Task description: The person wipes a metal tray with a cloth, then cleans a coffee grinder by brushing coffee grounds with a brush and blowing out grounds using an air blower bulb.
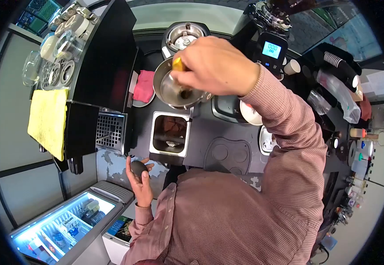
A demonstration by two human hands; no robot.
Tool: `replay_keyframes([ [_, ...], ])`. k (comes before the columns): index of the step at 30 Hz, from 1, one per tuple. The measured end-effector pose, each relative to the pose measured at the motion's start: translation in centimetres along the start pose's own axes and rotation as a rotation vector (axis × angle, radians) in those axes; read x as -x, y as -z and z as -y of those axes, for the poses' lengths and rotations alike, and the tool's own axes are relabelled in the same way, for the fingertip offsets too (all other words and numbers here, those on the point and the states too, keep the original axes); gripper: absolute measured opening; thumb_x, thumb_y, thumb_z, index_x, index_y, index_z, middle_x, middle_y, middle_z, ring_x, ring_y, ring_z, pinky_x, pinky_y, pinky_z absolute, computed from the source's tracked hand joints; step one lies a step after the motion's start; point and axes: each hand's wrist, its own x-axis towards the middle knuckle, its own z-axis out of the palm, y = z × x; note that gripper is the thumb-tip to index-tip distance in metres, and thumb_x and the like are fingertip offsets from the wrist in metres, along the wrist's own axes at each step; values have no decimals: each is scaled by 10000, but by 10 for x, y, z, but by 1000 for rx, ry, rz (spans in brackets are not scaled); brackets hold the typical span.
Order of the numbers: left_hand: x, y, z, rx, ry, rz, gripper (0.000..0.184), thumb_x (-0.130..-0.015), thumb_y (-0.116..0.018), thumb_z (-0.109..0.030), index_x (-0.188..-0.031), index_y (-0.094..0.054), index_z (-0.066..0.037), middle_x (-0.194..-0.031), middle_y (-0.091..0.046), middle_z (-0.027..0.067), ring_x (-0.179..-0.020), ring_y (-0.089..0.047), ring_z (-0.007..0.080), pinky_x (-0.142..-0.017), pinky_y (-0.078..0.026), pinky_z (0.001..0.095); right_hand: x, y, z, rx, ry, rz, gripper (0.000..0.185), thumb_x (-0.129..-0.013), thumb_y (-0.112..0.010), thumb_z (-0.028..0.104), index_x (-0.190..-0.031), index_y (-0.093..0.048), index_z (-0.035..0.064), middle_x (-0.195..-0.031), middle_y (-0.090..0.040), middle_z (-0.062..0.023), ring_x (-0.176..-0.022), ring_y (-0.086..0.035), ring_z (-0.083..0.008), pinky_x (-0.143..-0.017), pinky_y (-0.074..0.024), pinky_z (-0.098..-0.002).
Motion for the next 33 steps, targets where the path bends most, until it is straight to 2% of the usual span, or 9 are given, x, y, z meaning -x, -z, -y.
replay_keyframes([
  [6, 5, 10, -10, 95, -17, 128, 759, -1046, -573, -112, -1642, -105, -68, -1359, -605, 194, -1142, -644, 209, -998, -497, 340, 21, -1, 0, 93, -152, -14, 395, -923, -668, 380, -803, -713, 7, -673, -648, -212, -692, -675, -415, -694, -546, -482],
  [10, 8, 32, -7, 86, -92, 244, 803, -1038, -607, -146, -1643, -86, -62, -1365, -606, 196, -1156, -642, 214, -993, -498, 345, 35, 3, 20, 148, -216, 8, 319, -964, -673, 332, -1000, -758, 26, -713, -669, -202, -672, -664, -399, -665, -534, -448],
  [12, 15, 50, -7, 72, -89, 271, 827, -1029, -627, -160, -1642, -81, -52, -1362, -610, 199, -1160, -644, 215, -1009, -493, 350, 39, 3, 40, 208, -324, -65, 329, -969, -669, 347, -1015, -758, 33, -728, -675, -202, -684, -668, -400, -663, -537, -441],
  [14, 22, 67, -4, 25, -133, 323, 836, -1027, -634, -164, -1640, -78, -46, -1350, -619, 200, -1158, -649, 216, -1024, -490, 352, 44, 7, 70, 112, -357, -307, 282, -985, -678, 310, -1087, -758, 60, -770, -711, -163, -632, -667, -291, -642, -530, -384],
  [16, 30, 85, 3, 63, -139, 339, 834, -1029, -632, -160, -1638, -76, -38, -1346, -623, 200, -1149, -655, 219, -1034, -487, 360, 50, 4, 87, 66, -409, -466, 341, -980, -650, 406, -1072, -775, 102, -796, -733, -159, -756, -727, -357, -712, -563, -434],
  [20, 53, 121, 22, 96, -104, 362, 815, -1037, -616, -146, -1642, -77, -53, -1351, -621, 195, -1148, -658, 217, -1032, -488, 361, 64, -24, 92, 172, -587, -324, 313, -976, -688, 372, -1133, -768, 113, -894, -754, -182, -817, -738, -353, -735, -569, -381],
  [26, 71, 151, 36, 222, -103, 458, 771, -1049, -585, -142, -1647, -101, -83, -1343, -615, 178, -1118, -660, 217, -1020, -505, 371, 125, -88, 88, -22, -489, -647, 309, -960, -706, 240, -1239, -717, 107, -1008, -790, -88, -797, -752, -214, -769, -581, -336],
  [30, 72, 159, 44, 251, -111, 496, 754, -1055, -567, -114, -1645, -99, -75, -1346, -610, 176, -1125, -652, 216, -1041, -503, 377, 179, -166, 93, -453, -833, -746, 387, -1050, -562, 214, -1382, -532, 18, -957, -772, -68, -704, -683, -110, -657, -546, -294],
  [33, 68, 160, 44, 202, -153, 482, 729, -1067, -541, -99, -1647, -100, -84, -1358, -604, 181, -1130, -651, 216, -1033, -507, 375, 223, -246, 92, -949, -1022, -788, 203, -1085, -460, 183, -1183, -562, 38, -758, -633, -30, -562, -574, -122, -465, -454, -278],
])
